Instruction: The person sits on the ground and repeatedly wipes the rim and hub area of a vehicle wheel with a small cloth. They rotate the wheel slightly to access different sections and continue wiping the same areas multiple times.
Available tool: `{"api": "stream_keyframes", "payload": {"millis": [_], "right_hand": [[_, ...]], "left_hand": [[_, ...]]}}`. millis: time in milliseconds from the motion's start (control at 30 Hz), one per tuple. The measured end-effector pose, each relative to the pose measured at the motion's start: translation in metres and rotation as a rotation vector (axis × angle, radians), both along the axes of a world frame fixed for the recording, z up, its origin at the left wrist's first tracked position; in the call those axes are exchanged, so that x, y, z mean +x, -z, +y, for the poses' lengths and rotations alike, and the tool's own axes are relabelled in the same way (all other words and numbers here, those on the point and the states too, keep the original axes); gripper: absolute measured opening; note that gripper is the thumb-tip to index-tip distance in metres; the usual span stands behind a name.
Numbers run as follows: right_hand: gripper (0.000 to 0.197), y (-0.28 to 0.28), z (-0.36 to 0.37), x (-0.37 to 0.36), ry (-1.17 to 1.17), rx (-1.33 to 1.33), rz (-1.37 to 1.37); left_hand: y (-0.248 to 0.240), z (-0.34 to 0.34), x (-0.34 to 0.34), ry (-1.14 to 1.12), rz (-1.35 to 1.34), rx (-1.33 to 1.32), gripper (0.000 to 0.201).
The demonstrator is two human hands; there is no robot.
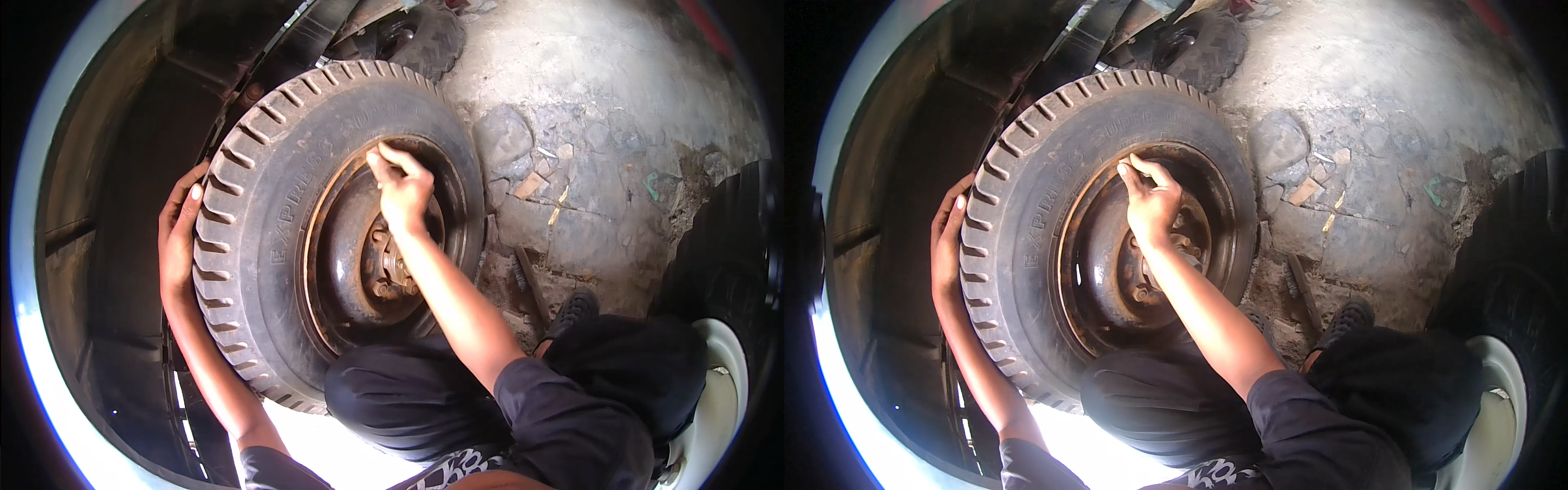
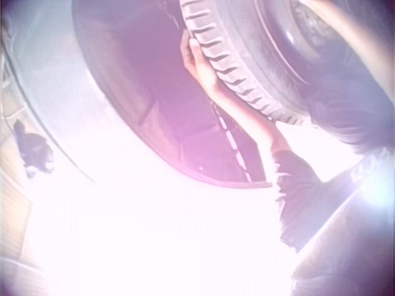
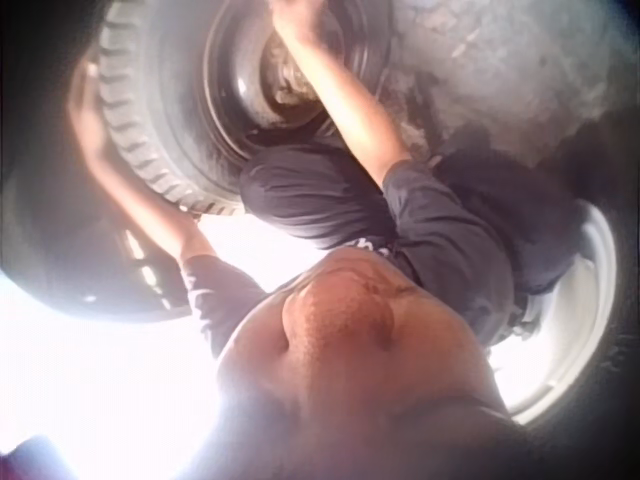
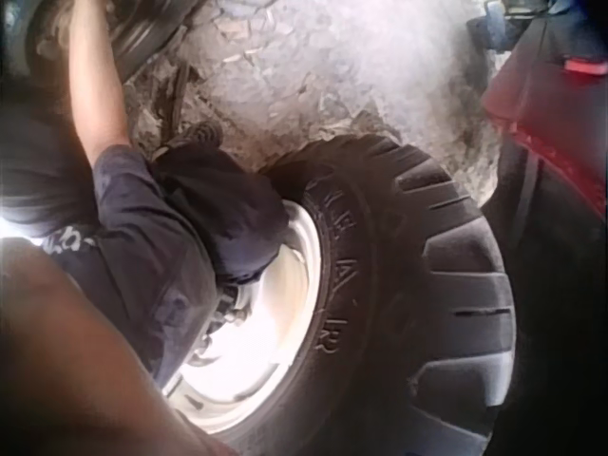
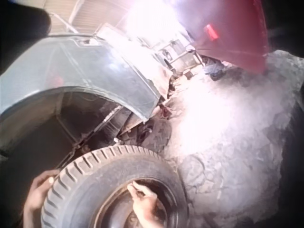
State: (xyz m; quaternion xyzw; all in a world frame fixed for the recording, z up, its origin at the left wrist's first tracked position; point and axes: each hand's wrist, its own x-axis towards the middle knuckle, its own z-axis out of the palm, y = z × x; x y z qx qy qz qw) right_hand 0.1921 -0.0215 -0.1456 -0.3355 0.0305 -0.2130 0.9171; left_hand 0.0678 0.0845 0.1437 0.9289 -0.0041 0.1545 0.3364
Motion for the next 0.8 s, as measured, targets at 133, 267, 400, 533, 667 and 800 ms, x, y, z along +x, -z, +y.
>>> {"api": "stream_keyframes", "payload": {"millis": [133,267,400,533,667,800], "right_hand": [[0.031,0.008,-0.009,0.027,0.117,0.093,0.148],[0.032,-0.008,-0.006,-0.001,-0.016,-0.017,0.041],[0.027,-0.003,-0.004,0.018,0.140,0.004,0.088],[0.026,0.003,0.002,0.019,0.200,-0.004,-0.066],[0.030,-0.004,-0.010,0.017,0.248,-0.112,0.074],[0.033,-0.006,-0.005,0.004,0.100,-0.045,-0.042]], "left_hand": [[0.000,-0.003,0.002,0.022,0.003,-0.015,0.050],[0.001,0.005,0.003,0.002,-0.005,-0.022,0.048],[-0.001,0.001,0.005,0.014,-0.027,-0.003,0.047],[0.002,0.005,0.005,0.015,-0.067,0.045,0.043],[-0.001,0.007,0.006,0.029,-0.139,0.214,0.040],[-0.001,0.007,0.003,0.023,-0.149,0.232,0.041]]}}
